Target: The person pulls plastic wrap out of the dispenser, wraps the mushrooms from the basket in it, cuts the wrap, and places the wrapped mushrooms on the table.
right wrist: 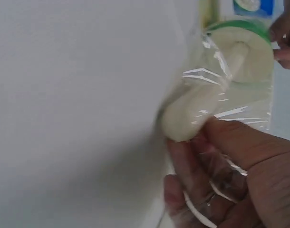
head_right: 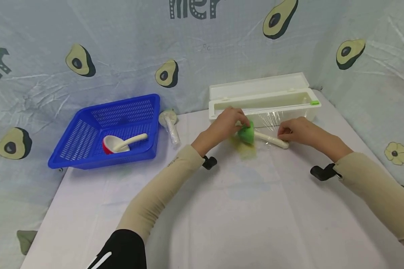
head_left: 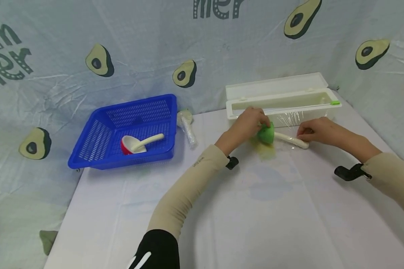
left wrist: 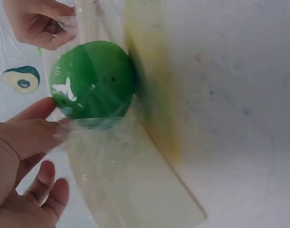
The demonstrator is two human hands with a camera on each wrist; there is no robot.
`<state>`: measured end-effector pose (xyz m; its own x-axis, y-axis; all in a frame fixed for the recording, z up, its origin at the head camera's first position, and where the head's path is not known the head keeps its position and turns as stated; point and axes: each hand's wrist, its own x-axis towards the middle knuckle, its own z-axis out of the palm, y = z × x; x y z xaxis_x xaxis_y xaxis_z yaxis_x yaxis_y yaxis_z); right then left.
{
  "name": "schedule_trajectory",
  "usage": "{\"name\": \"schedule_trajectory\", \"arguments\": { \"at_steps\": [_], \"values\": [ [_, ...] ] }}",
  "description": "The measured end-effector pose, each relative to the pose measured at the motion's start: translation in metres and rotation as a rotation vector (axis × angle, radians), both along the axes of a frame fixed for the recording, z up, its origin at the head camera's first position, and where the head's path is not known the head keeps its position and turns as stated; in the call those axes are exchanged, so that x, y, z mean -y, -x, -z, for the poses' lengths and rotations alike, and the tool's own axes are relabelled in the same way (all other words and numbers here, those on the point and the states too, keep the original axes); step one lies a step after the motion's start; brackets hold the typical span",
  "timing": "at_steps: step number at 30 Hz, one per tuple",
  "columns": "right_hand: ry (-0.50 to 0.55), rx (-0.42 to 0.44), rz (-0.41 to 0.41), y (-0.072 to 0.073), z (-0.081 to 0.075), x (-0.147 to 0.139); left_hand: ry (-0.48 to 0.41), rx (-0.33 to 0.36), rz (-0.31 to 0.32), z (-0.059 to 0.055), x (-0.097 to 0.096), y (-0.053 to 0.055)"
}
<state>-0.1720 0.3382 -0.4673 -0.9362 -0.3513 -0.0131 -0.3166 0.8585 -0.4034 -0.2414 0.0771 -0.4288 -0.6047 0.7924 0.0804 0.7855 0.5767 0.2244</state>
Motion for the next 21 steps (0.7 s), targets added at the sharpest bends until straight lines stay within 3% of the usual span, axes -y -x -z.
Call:
{"name": "schedule_trajectory", "arguments": {
  "at_steps": [4, 8, 10, 12, 15, 18, 21],
  "values": [
    [-0.014, 0.050, -0.007, 0.003, -0.003, 0.003, 0.148, -0.099, 0.098, -0.007, -0.001, -0.006],
    [-0.036, 0.054, -0.014, 0.005, -0.005, 0.003, 0.187, -0.065, 0.136, -0.008, -0.002, -0.013],
    [-0.048, 0.036, -0.014, 0.004, -0.005, 0.003, 0.201, -0.083, 0.143, -0.005, -0.003, -0.015],
    [-0.061, -0.021, -0.011, 0.001, -0.005, 0.004, 0.218, -0.135, 0.158, -0.002, -0.004, -0.016],
    [-0.117, -0.192, 0.010, -0.006, -0.005, 0.008, 0.228, -0.214, 0.178, 0.002, -0.006, -0.019],
    [-0.153, -0.289, 0.021, -0.012, -0.003, 0.013, 0.210, -0.215, 0.176, 0.002, -0.004, -0.020],
    [-0.150, -0.310, -0.012, -0.017, 0.001, 0.013, 0.166, -0.199, 0.199, 0.002, -0.001, -0.018]
  ]
}}
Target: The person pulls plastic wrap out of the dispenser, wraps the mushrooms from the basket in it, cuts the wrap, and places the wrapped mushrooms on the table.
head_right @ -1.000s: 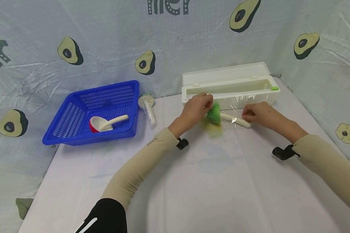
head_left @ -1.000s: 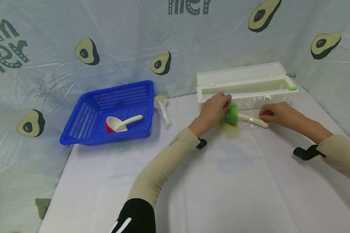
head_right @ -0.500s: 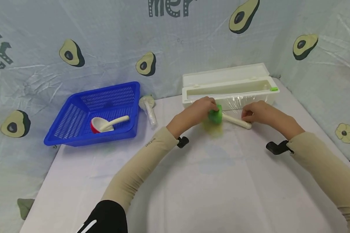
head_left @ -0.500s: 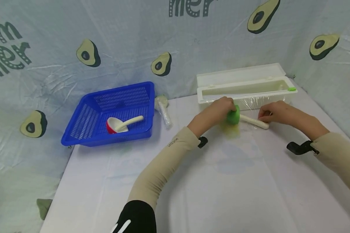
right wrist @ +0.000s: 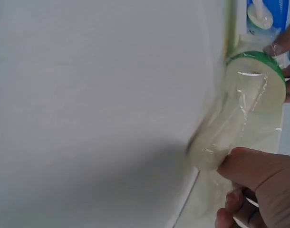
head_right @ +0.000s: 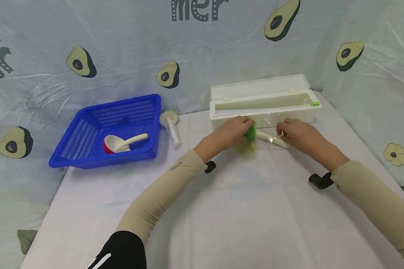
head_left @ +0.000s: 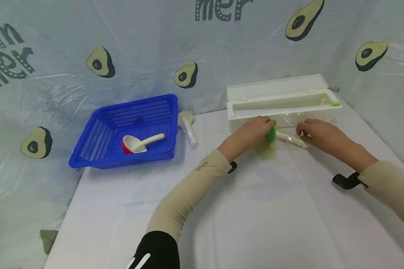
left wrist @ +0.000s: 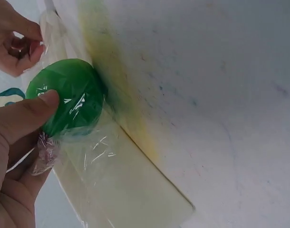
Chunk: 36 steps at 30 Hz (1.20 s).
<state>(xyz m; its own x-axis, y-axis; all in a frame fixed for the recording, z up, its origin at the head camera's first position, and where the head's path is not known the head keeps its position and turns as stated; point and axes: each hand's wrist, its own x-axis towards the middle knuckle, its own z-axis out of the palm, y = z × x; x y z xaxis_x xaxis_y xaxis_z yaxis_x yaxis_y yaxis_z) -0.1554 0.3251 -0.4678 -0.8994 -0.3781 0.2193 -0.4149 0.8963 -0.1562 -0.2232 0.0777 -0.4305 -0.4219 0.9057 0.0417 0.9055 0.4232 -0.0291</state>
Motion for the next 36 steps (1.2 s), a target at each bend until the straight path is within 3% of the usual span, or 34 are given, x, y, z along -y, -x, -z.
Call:
{"name": "schedule_trajectory", "arguments": {
  "at_steps": [3, 7, 10, 15, 19, 22, 24, 27, 31, 33, 36],
  "values": [
    [0.014, -0.072, -0.071, -0.002, 0.007, -0.004, -0.018, -0.026, 0.038, 0.003, 0.003, 0.003],
    [0.023, -0.130, -0.128, -0.002, 0.010, -0.007, 0.010, -0.070, 0.038, 0.001, 0.007, 0.004],
    [0.016, -0.078, -0.122, -0.001, 0.007, -0.007, 0.004, -0.033, 0.029, -0.001, 0.010, 0.006],
    [0.001, 0.008, -0.089, -0.002, 0.003, -0.005, -0.032, 0.100, -0.004, 0.002, 0.017, 0.012],
    [0.003, 0.055, -0.084, -0.003, 0.000, -0.004, -0.048, 0.130, -0.063, 0.008, 0.021, 0.015],
    [0.004, 0.125, -0.057, -0.003, -0.002, -0.004, -0.074, 0.113, -0.070, 0.011, 0.025, 0.017],
    [0.002, 0.167, -0.037, -0.002, -0.003, -0.003, -0.110, 0.103, -0.053, 0.013, 0.029, 0.018],
    [0.003, 0.184, -0.036, -0.001, -0.003, -0.004, -0.169, 0.096, 0.041, 0.015, 0.032, 0.022],
    [0.016, 0.174, -0.049, 0.001, -0.001, -0.004, -0.223, 0.237, 0.115, 0.017, 0.028, 0.024],
    [0.026, 0.176, -0.034, 0.000, -0.001, -0.002, -0.233, 0.316, 0.077, 0.016, 0.024, 0.023],
    [0.028, 0.181, -0.015, -0.001, -0.001, -0.003, -0.263, 0.344, -0.040, 0.015, 0.017, 0.018]
  ]
}}
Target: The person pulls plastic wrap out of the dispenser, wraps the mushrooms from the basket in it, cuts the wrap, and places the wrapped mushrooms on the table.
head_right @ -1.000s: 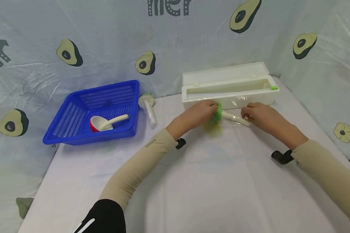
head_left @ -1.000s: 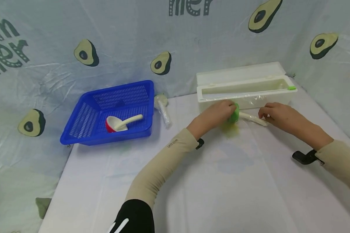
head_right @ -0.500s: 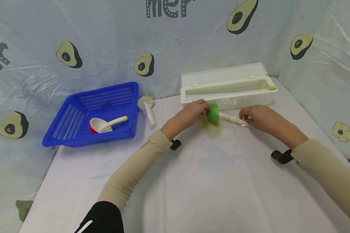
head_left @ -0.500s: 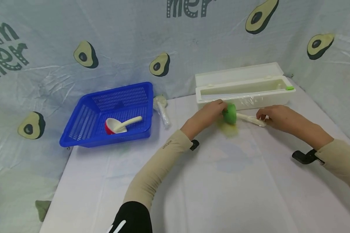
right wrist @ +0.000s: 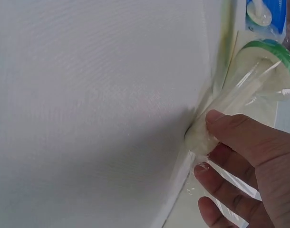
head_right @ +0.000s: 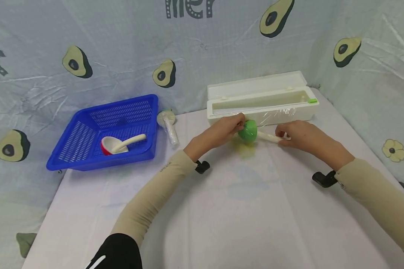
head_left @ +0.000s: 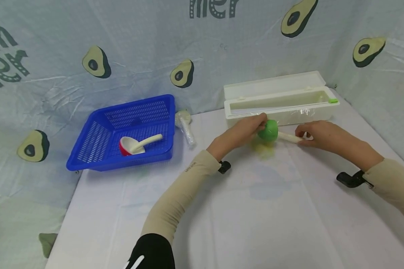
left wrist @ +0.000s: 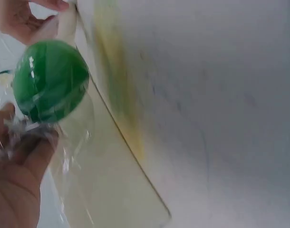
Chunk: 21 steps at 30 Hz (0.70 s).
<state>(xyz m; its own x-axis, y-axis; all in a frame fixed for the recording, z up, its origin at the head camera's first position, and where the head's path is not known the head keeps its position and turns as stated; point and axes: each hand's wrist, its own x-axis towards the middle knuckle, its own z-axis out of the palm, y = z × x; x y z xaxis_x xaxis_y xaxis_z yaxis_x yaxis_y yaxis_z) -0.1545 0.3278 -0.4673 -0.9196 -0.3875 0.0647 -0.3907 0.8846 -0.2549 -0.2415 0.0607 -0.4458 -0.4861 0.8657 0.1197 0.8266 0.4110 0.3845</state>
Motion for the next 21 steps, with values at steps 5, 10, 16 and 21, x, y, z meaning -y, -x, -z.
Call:
{"name": "schedule_trajectory", "arguments": {
  "at_steps": [5, 10, 16, 21],
  "values": [
    [-0.011, 0.033, 0.007, -0.001, 0.000, -0.001, -0.079, -0.038, -0.216, 0.000, -0.010, -0.012],
    [-0.012, 0.009, -0.031, 0.001, 0.001, -0.002, -0.158, -0.036, -0.338, 0.003, -0.015, -0.017],
    [-0.009, -0.064, -0.059, 0.001, 0.001, -0.003, -0.266, 0.184, -0.309, 0.001, -0.007, -0.010],
    [-0.021, -0.039, -0.060, 0.002, 0.002, -0.004, -0.274, 0.262, -0.220, 0.002, 0.002, 0.000]
  ]
}}
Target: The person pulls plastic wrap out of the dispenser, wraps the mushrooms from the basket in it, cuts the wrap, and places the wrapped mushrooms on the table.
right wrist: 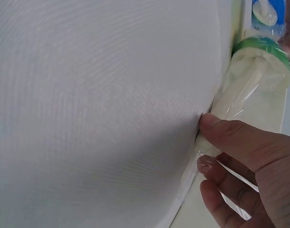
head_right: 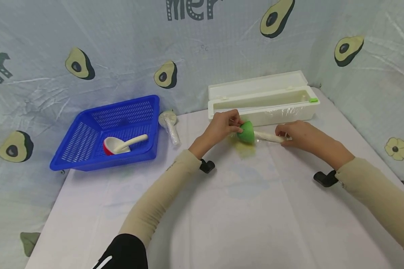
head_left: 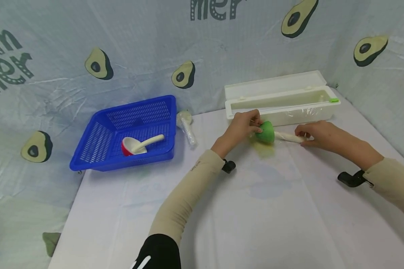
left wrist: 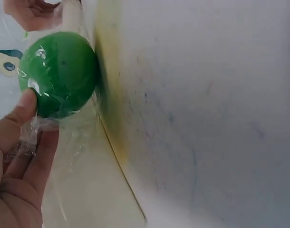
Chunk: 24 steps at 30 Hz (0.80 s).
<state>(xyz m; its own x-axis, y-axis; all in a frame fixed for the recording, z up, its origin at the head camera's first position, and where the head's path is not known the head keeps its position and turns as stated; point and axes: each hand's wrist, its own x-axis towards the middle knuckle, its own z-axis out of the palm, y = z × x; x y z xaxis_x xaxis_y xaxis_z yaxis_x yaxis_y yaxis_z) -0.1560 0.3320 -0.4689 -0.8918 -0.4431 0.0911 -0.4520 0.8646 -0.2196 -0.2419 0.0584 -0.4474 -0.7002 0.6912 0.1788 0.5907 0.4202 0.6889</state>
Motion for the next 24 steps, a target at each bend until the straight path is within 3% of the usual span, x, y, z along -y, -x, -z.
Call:
{"name": "schedule_trajectory", "arguments": {
  "at_steps": [3, 5, 8, 12, 15, 21, 24],
  "values": [
    [-0.006, 0.013, 0.006, 0.001, 0.001, 0.000, 0.092, -0.121, 0.073, -0.001, 0.001, 0.004],
    [-0.010, 0.012, 0.007, 0.001, 0.002, 0.001, 0.102, -0.191, 0.119, -0.001, -0.001, 0.004],
    [-0.011, 0.004, -0.007, 0.002, 0.003, -0.001, 0.163, -0.417, 0.115, 0.000, -0.004, 0.000],
    [-0.008, -0.006, -0.026, 0.002, 0.003, -0.002, 0.307, -0.746, 0.042, -0.002, -0.007, -0.005],
    [-0.006, -0.013, -0.034, 0.002, 0.004, -0.001, 0.364, -0.794, 0.041, -0.003, -0.005, -0.009],
    [-0.005, -0.038, -0.048, 0.002, 0.005, -0.002, 0.437, -0.779, 0.003, -0.005, -0.005, -0.010],
    [-0.015, -0.028, -0.048, 0.003, 0.004, -0.003, 0.487, -0.730, 0.001, -0.005, -0.007, -0.010]
  ]
}}
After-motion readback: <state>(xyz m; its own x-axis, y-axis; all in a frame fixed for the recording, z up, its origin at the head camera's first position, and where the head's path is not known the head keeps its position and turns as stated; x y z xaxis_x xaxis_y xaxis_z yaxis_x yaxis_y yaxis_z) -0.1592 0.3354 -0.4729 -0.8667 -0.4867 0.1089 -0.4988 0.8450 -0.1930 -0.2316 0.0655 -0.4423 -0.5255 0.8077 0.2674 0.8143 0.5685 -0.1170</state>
